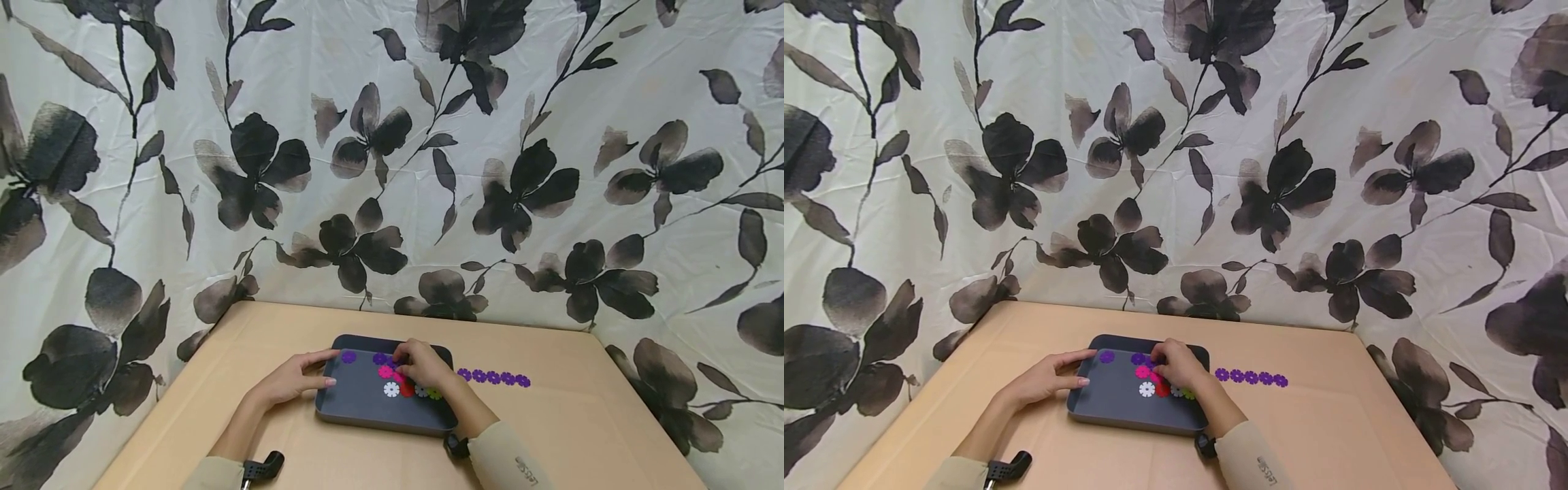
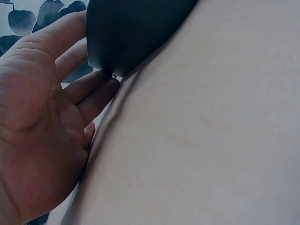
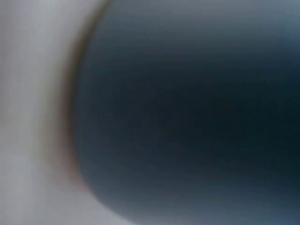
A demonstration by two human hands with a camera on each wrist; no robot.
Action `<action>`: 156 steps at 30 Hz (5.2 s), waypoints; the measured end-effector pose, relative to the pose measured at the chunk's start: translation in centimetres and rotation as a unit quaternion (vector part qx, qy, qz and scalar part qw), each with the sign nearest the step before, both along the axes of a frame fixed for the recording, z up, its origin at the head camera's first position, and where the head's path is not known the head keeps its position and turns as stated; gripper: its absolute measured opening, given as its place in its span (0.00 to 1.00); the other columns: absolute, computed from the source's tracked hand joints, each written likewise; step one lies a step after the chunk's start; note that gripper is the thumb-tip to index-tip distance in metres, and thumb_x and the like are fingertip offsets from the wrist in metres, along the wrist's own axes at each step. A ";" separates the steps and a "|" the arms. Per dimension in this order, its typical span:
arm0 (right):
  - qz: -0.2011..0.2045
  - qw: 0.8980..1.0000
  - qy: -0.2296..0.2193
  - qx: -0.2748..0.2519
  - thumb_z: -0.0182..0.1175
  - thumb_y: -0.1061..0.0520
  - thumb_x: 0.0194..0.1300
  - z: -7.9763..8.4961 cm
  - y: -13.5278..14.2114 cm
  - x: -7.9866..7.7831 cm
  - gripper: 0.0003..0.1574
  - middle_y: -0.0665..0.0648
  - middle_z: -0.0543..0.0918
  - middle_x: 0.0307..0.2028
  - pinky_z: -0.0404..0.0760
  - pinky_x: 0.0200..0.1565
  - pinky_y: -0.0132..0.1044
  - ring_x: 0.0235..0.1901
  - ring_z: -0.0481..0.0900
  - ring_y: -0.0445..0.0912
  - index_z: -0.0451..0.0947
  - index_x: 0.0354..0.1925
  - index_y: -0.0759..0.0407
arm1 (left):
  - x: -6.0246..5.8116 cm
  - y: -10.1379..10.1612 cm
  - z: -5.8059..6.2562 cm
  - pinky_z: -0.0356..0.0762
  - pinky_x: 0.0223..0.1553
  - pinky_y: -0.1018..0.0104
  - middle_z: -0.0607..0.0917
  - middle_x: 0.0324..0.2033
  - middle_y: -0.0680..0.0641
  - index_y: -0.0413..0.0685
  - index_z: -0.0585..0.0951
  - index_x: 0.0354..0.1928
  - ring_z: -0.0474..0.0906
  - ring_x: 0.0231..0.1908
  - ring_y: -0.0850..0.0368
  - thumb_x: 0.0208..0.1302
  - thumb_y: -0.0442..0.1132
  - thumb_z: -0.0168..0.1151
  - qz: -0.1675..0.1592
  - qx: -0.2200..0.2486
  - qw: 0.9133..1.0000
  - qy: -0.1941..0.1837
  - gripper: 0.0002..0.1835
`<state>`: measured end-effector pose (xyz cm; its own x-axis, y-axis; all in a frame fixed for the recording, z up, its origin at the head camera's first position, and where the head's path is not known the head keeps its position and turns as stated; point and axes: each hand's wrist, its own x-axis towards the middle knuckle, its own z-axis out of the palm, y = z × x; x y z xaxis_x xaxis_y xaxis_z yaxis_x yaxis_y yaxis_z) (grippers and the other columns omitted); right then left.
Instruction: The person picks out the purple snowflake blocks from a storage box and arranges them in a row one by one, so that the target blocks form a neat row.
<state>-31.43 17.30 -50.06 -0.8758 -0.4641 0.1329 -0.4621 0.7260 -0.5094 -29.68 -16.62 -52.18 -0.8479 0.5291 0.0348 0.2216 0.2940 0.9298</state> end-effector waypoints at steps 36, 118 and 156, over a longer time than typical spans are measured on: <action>-0.006 0.994 0.006 -0.113 0.71 0.63 0.66 2.6 2.9 1.7 0.11 0.52 0.88 0.43 0.84 0.41 0.29 0.37 0.82 0.42 0.89 0.47 0.61 | -0.1 -0.1 0.1 0.55 0.80 0.43 0.66 0.78 0.41 0.48 0.71 0.76 0.57 0.79 0.40 0.67 0.48 0.73 0.000 -0.003 1.000 0.006 0.39; -0.306 0.946 -0.062 -0.086 0.66 0.62 0.70 0.3 25.8 6.5 0.15 0.63 0.88 0.45 0.81 0.43 0.40 0.45 0.81 0.54 0.85 0.52 0.68 | 0.0 0.1 -0.1 0.54 0.80 0.41 0.66 0.78 0.40 0.47 0.71 0.76 0.56 0.79 0.39 0.69 0.43 0.71 0.001 -0.007 1.000 0.012 0.36; -0.045 0.974 -0.040 -0.217 0.70 0.58 0.69 1.7 5.7 1.3 0.19 0.66 0.88 0.49 0.84 0.47 0.28 0.42 0.84 0.47 0.84 0.55 0.63 | -0.1 0.0 0.1 0.53 0.80 0.42 0.64 0.79 0.39 0.47 0.70 0.77 0.56 0.79 0.38 0.67 0.48 0.72 -0.002 -0.006 1.000 0.006 0.39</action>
